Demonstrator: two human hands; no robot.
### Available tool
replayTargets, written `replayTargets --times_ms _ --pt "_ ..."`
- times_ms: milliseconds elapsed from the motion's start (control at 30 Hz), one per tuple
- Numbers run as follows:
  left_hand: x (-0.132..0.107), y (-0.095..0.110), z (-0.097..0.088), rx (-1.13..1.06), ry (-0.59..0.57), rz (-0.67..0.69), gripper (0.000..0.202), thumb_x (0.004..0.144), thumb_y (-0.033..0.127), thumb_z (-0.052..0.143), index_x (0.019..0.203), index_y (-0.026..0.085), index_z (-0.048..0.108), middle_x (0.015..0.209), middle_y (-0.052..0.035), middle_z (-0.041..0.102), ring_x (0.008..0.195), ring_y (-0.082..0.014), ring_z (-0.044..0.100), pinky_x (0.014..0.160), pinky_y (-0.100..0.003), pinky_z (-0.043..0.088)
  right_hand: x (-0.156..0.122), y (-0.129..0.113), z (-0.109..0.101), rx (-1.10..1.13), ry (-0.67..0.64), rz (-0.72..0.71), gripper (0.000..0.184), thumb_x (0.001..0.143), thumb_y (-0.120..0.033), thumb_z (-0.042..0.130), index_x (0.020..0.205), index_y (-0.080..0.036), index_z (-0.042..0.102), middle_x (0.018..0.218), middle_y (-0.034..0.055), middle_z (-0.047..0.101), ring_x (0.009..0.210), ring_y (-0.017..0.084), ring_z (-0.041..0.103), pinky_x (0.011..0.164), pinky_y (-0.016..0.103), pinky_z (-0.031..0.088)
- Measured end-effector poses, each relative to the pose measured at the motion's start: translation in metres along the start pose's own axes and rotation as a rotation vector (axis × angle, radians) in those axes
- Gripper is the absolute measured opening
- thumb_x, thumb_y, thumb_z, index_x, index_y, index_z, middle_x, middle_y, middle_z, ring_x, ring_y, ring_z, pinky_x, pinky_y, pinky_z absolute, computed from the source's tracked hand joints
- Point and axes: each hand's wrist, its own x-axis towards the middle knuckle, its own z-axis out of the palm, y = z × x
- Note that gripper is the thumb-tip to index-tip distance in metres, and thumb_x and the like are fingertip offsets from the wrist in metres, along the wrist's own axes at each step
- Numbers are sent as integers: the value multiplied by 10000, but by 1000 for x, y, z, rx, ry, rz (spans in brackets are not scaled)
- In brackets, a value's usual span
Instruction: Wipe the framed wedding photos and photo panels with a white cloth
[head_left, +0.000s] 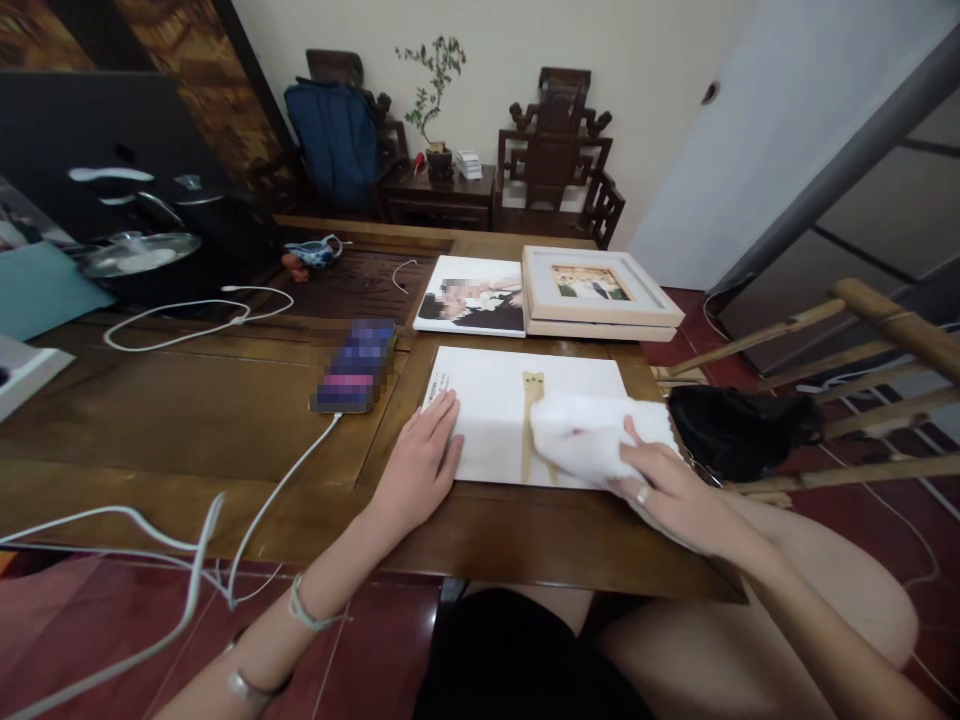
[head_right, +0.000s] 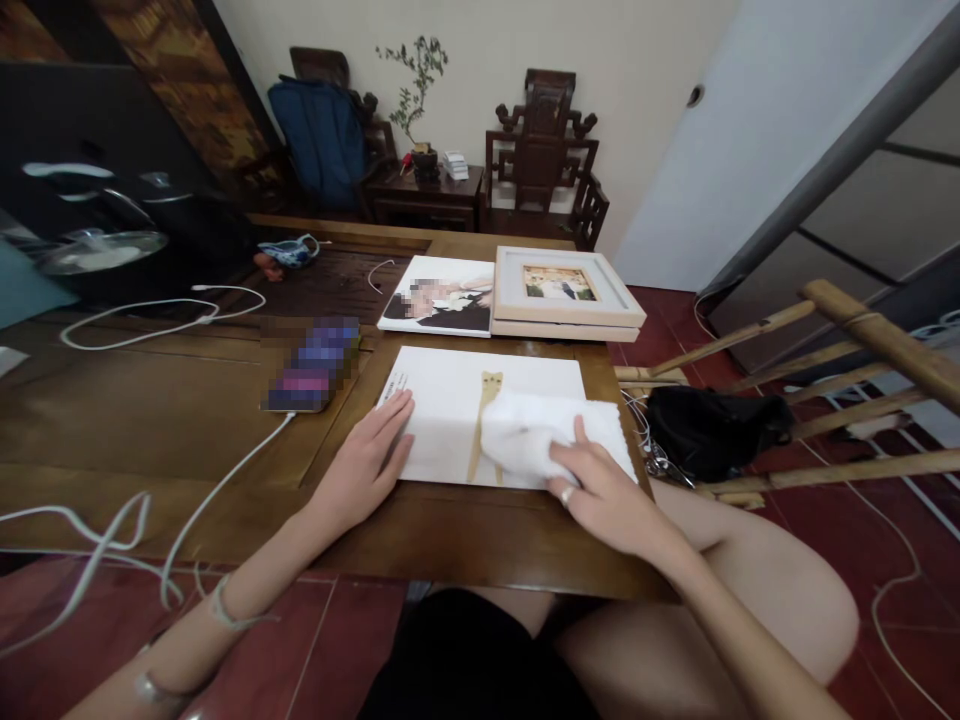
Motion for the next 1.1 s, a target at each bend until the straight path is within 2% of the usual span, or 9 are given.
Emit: replayTargets --times_ms 133,233,333,433,633,800,933,1033,1100 --pt "0 0 -1 4 -3 -4 435 940 237 375 1357 119 412 1430 -167 432 1355 -268 356 1090 -504 330 54 2 14 -55 112 -36 165 830 -174 366 805 -212 525 746 0 626 842 228 627 1073 646 139" --pt "0 1 -1 4 -8 -8 436 941 237 374 1360 120 410 1431 -165 430 1355 -266 355 1091 -507 326 90 -11 21 -161 118 -83 222 818 -130 355 928 -182 541 1016 95 654 1092 290 553 1036 688 140" --pt "0 0 -1 -22 -14 -17 436 946 243 367 1363 125 410 1437 -160 425 1360 -262 347 1098 -514 312 114 -32 29 -308 23 -141 304 802 -101 400 1059 -135 559 1369 190 465 1345 364 279 1023 691 168" --pt "0 -2 -1 -111 7 -45 426 958 236 329 1363 137 418 1438 -149 427 1364 -242 345 1113 -499 301 121 -52 39 -419 -27 -206 380 765 -79 466 1127 -123 572 1454 202 357 1376 405 175 1027 706 141" --pt "-1 -6 0 -207 61 -76 430 950 222 337 1364 147 424 1451 -146 406 1370 -239 334 1126 -486 293 68 -82 48 -392 -97 -463 300 792 -158 486 1047 -137 641 1406 221 417 1346 421 251 1026 714 166" --pt "-1 -5 2 -185 55 -64 431 942 203 339 1358 134 431 1446 -155 410 1372 -248 329 1130 -484 286 28 -93 33 -266 -195 -519 236 768 -194 509 952 -185 657 1324 154 537 1325 321 352 1092 565 241" --pt "-1 -5 2 -175 55 -60 431 940 209 345 1350 116 438 1440 -167 415 1368 -253 336 1128 -484 290 56 -73 13 -171 -235 -417 220 769 -108 450 864 -202 624 1079 88 678 1096 238 585 1091 476 283" --pt "-1 -5 2 -180 55 -67 428 942 218 347 1335 87 454 1429 -183 426 1363 -257 345 1129 -481 291 98 -56 6 -213 -213 -326 215 803 -95 415 872 -183 598 835 51 692 979 248 626 1042 509 316" --pt "0 -5 0 -206 62 -74 421 945 230 350 1332 111 463 1428 -166 434 1359 -253 353 1127 -484 293 123 -52 11 -266 -140 -275 229 830 -111 407 953 -158 594 968 101 685 1045 286 591 1014 557 313"
